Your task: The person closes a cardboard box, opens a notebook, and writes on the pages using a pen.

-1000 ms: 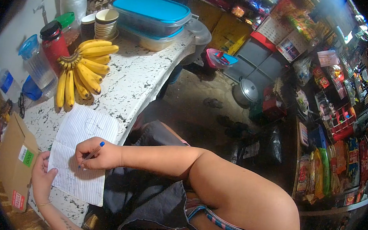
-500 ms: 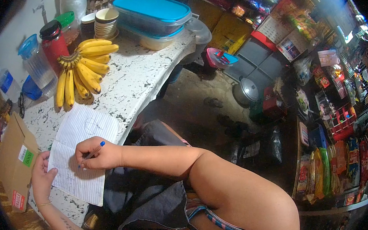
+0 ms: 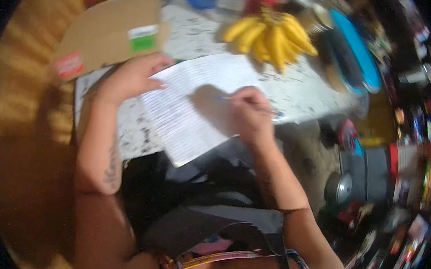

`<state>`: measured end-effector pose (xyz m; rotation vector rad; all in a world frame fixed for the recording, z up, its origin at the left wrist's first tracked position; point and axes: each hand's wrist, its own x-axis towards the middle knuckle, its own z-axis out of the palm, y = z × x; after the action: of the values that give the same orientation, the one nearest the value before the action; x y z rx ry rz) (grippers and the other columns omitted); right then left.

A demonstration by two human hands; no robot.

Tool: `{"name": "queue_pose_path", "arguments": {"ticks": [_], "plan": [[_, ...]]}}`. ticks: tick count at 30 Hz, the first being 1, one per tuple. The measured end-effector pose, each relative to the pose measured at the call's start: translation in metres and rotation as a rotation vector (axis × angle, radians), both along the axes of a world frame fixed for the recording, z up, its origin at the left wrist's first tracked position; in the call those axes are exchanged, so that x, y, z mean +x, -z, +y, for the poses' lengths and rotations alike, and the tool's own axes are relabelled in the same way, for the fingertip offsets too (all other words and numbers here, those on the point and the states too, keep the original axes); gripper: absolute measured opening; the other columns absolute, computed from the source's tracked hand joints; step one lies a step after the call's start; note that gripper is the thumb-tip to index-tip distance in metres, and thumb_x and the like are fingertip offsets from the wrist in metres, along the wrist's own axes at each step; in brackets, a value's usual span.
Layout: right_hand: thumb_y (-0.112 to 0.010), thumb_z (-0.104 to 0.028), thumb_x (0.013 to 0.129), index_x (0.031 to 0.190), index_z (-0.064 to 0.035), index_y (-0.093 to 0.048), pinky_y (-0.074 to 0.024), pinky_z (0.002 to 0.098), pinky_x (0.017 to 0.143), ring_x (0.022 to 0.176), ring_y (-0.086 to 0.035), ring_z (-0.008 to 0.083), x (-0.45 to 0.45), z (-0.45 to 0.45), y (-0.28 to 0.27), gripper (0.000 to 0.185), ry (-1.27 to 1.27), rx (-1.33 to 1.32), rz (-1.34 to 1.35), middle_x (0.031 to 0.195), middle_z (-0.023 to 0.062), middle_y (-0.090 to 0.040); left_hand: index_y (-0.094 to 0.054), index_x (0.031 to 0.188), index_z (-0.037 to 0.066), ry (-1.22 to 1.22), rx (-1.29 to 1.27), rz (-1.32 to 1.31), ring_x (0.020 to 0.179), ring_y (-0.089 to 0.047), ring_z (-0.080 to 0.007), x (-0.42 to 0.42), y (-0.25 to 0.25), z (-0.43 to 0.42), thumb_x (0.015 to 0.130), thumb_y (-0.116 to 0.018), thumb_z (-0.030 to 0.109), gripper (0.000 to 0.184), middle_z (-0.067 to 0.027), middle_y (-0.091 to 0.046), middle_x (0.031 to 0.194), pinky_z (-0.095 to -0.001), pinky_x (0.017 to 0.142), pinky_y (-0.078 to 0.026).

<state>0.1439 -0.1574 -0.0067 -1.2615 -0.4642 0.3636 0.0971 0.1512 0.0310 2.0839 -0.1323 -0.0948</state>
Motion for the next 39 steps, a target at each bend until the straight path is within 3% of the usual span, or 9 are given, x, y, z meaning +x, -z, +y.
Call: {"name": "queue_pose_path", "arguments": {"ticks": [1, 6, 13, 17, 25, 32, 35, 38, 39], "plan": [[-0.065, -0.005, 0.090, 0.093, -0.0060, -0.062, -0.0502, 0.0266, 0.070, 0.079, -0.060, 0.0146, -0.003, 0.001, -0.008, 0.004, -0.029, 0.140, 0.123, 0.086, 0.0061, -0.065, -0.059, 0.119, 0.003, 0.001, 0.021, 0.016, 0.090, -0.061, -0.0163, 0.000, -0.003, 0.000, 0.076, -0.073, -0.002, 0.045, -0.0065, -0.065, 0.095, -0.0318, 0.079, -0.050], [-0.061, -0.011, 0.091, 0.093, -0.0031, -0.059, -0.0457, 0.0269, 0.070, 0.075, -0.056, 0.0146, 0.000, 0.014, -0.025, 0.008, 0.007, 0.138, 0.263, 0.085, 0.0063, -0.061, -0.061, 0.117, 0.004, -0.016, 0.162, -0.004, 0.087, -0.061, -0.0204, -0.002, -0.008, 0.001, 0.077, -0.077, 0.008, 0.043, -0.0090, -0.064, 0.093, -0.0344, 0.076, -0.050], [-0.061, -0.005, 0.089, 0.095, -0.0011, -0.058, -0.0441, 0.0252, 0.069, 0.078, -0.056, 0.0133, -0.012, 0.049, -0.047, 0.008, -0.075, -0.142, 0.098, 0.087, 0.0057, -0.060, -0.062, 0.120, 0.006, -0.054, 0.213, -0.080, 0.088, -0.060, -0.0181, -0.006, -0.003, 0.001, 0.076, -0.075, 0.005, 0.046, -0.0072, -0.064, 0.093, -0.0327, 0.076, -0.050], [-0.065, -0.001, 0.090, 0.096, -0.0016, -0.059, -0.0460, 0.0234, 0.074, 0.083, -0.059, 0.0120, -0.006, 0.060, -0.037, 0.009, -0.172, -0.195, -0.020, 0.089, 0.0056, -0.064, -0.061, 0.122, 0.006, -0.043, 0.218, -0.055, 0.093, -0.061, -0.0209, -0.005, -0.005, 0.001, 0.075, -0.076, 0.007, 0.050, -0.0097, -0.066, 0.098, -0.0342, 0.081, -0.051], [-0.065, -0.004, 0.093, 0.094, -0.0016, -0.059, -0.0477, 0.0237, 0.078, 0.085, -0.061, 0.0117, -0.006, 0.063, -0.018, 0.006, -0.198, -0.267, -0.129, 0.090, 0.0065, -0.067, -0.062, 0.118, 0.006, -0.041, 0.215, -0.116, 0.086, -0.058, -0.0191, -0.003, 0.004, 0.003, 0.075, -0.076, 0.007, 0.045, -0.0068, -0.062, 0.091, -0.0338, 0.076, -0.049], [-0.061, -0.006, 0.093, 0.092, -0.0031, -0.059, -0.0435, 0.0216, 0.066, 0.073, -0.056, 0.0101, -0.002, 0.061, -0.027, 0.004, -0.007, -0.108, 0.128, 0.085, 0.0057, -0.065, -0.061, 0.119, 0.006, -0.045, 0.193, -0.065, 0.087, -0.058, -0.0187, -0.004, -0.002, -0.001, 0.075, -0.076, 0.006, 0.046, -0.0060, -0.061, 0.092, -0.0334, 0.077, -0.049], [-0.059, -0.005, 0.090, 0.091, -0.0042, -0.058, -0.0430, 0.0222, 0.062, 0.070, -0.055, 0.0105, 0.003, 0.059, -0.027, 0.001, 0.012, -0.092, 0.192, 0.083, 0.0057, -0.063, -0.062, 0.119, 0.008, -0.048, 0.210, -0.004, 0.097, -0.064, -0.0253, -0.002, -0.004, 0.000, 0.075, -0.079, 0.008, 0.047, -0.0147, -0.067, 0.105, -0.0373, 0.082, -0.052], [-0.059, -0.004, 0.085, 0.089, -0.0054, -0.059, -0.0473, 0.0256, 0.064, 0.073, -0.057, 0.0125, 0.006, 0.056, -0.016, 0.004, -0.052, -0.126, 0.148, 0.083, 0.0059, -0.062, -0.060, 0.124, 0.006, -0.048, 0.269, 0.019, 0.104, -0.064, -0.0257, -0.002, -0.011, -0.002, 0.076, -0.076, 0.004, 0.050, -0.0160, -0.066, 0.112, -0.0373, 0.088, -0.051], [-0.060, -0.002, 0.082, 0.087, -0.0065, -0.060, -0.0486, 0.0273, 0.064, 0.073, -0.057, 0.0130, 0.001, 0.060, -0.017, 0.006, -0.047, -0.118, 0.208, 0.082, 0.0053, -0.062, -0.058, 0.127, 0.004, -0.033, 0.175, -0.016, 0.111, -0.062, -0.0257, -0.005, -0.005, 0.002, 0.076, -0.074, 0.001, 0.053, -0.0162, -0.065, 0.118, -0.0371, 0.094, -0.049]]}}
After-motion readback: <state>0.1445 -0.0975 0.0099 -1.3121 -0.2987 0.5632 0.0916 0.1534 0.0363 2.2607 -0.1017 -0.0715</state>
